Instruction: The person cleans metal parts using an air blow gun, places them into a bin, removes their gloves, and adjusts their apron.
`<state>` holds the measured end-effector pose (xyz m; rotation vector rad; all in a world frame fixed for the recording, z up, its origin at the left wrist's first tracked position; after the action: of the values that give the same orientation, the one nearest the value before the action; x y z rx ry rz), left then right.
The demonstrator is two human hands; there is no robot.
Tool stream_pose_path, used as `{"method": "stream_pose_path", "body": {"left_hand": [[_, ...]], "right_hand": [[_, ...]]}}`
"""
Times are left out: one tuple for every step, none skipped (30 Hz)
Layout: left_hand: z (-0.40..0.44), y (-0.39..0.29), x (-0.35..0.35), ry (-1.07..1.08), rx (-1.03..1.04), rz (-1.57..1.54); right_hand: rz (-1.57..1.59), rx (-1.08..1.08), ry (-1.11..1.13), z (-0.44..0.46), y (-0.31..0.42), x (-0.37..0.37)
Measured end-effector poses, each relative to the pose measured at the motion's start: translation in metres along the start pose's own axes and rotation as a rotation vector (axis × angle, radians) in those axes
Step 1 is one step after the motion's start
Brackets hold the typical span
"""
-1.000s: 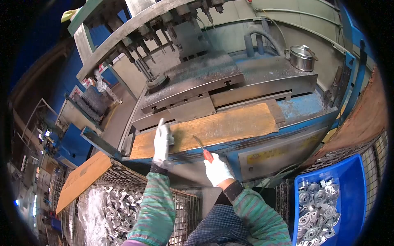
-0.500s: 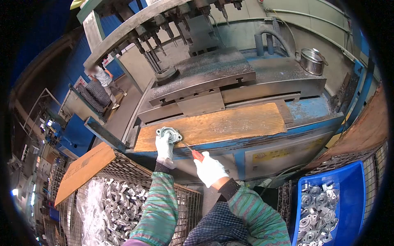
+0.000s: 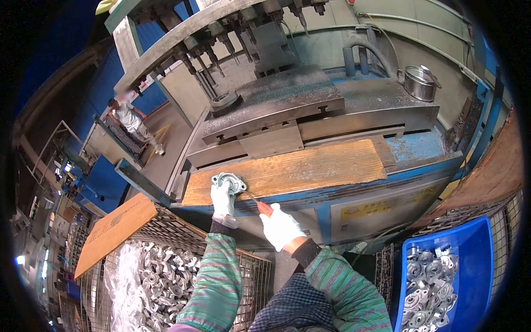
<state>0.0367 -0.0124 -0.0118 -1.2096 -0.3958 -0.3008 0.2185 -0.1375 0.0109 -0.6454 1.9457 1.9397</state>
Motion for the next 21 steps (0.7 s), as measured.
{"method": "stream_pose_path", "body": {"left_hand": [[0.001,0.002,-0.003,0.000,0.000,0.000],[0.003,0.003,-0.005,0.024,-0.001,-0.007],[0.004,0.005,-0.007,0.047,-0.003,-0.013],[0.005,0.007,-0.010,0.047,-0.003,-0.013],[0.003,0.006,-0.007,0.012,0.000,-0.002],[0.002,0.005,-0.005,-0.023,0.004,0.008],[0.002,0.004,-0.003,-0.023,0.004,0.008],[0.002,0.004,-0.002,-0.076,-0.015,0.037],[0.002,0.003,-0.002,-0.130,-0.033,0.067],[0.001,0.003,-0.001,-0.129,-0.033,0.067],[0.000,0.002,0.000,-0.096,-0.019,0.041],[-0.001,0.001,0.001,-0.063,-0.006,0.016],[-0.001,0.000,0.002,-0.063,-0.006,0.016],[-0.001,0.000,0.002,-0.052,-0.006,0.014],[-0.001,-0.001,0.003,-0.040,-0.005,0.011],[-0.001,-0.001,0.003,-0.040,-0.005,0.011],[-0.001,-0.001,0.003,-0.040,0.002,0.010],[-0.001,-0.001,0.003,-0.040,0.009,0.009],[-0.001,-0.001,0.004,-0.041,0.009,0.009],[-0.002,-0.003,0.006,-0.037,0.010,0.005],[-0.003,-0.004,0.008,-0.033,0.010,0.001]], "right_hand": [[-0.013,-0.023,-0.009,0.000,-0.001,0.001],[-0.012,-0.024,-0.009,0.000,0.000,0.000],[-0.007,-0.027,-0.012,0.000,0.000,0.000],[-0.002,-0.031,-0.014,0.000,0.001,0.000],[-0.003,-0.031,-0.014,0.000,0.000,0.000],[-0.002,-0.020,-0.005,0.001,0.000,0.000],[-0.002,-0.010,0.004,0.001,0.000,0.000],[-0.002,-0.010,0.003,0.001,-0.001,0.000],[0.012,-0.015,0.004,0.001,-0.001,0.001],[0.026,-0.020,0.005,0.001,-0.002,0.001],[0.026,-0.021,0.004,0.001,-0.001,0.001],[0.028,-0.010,0.005,0.001,0.000,0.001],[0.029,0.002,0.006,0.001,0.001,0.000],[0.029,0.001,0.006,0.001,0.001,0.000],[0.024,0.006,0.005,0.001,0.002,0.000],[0.019,0.010,0.005,0.001,0.002,-0.001],[0.019,0.010,0.005,0.001,0.003,-0.001],[0.016,0.028,0.015,0.001,0.004,-0.002],[0.014,0.046,0.025,0.001,0.004,-0.003],[0.013,0.046,0.025,0.001,0.005,-0.004],[0.012,0.032,0.024,0.000,0.006,-0.005]]}}
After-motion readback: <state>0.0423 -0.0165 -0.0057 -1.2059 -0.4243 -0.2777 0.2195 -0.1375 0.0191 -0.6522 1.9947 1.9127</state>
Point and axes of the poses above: each hand's wrist, its own z-axis towards the middle knuckle, its own x-axis out of the palm, y = z × x, the point moved 1 cm from there along z, towards the middle knuckle, and after that the axes turned 1 degree about y, right-handed, at the moved point
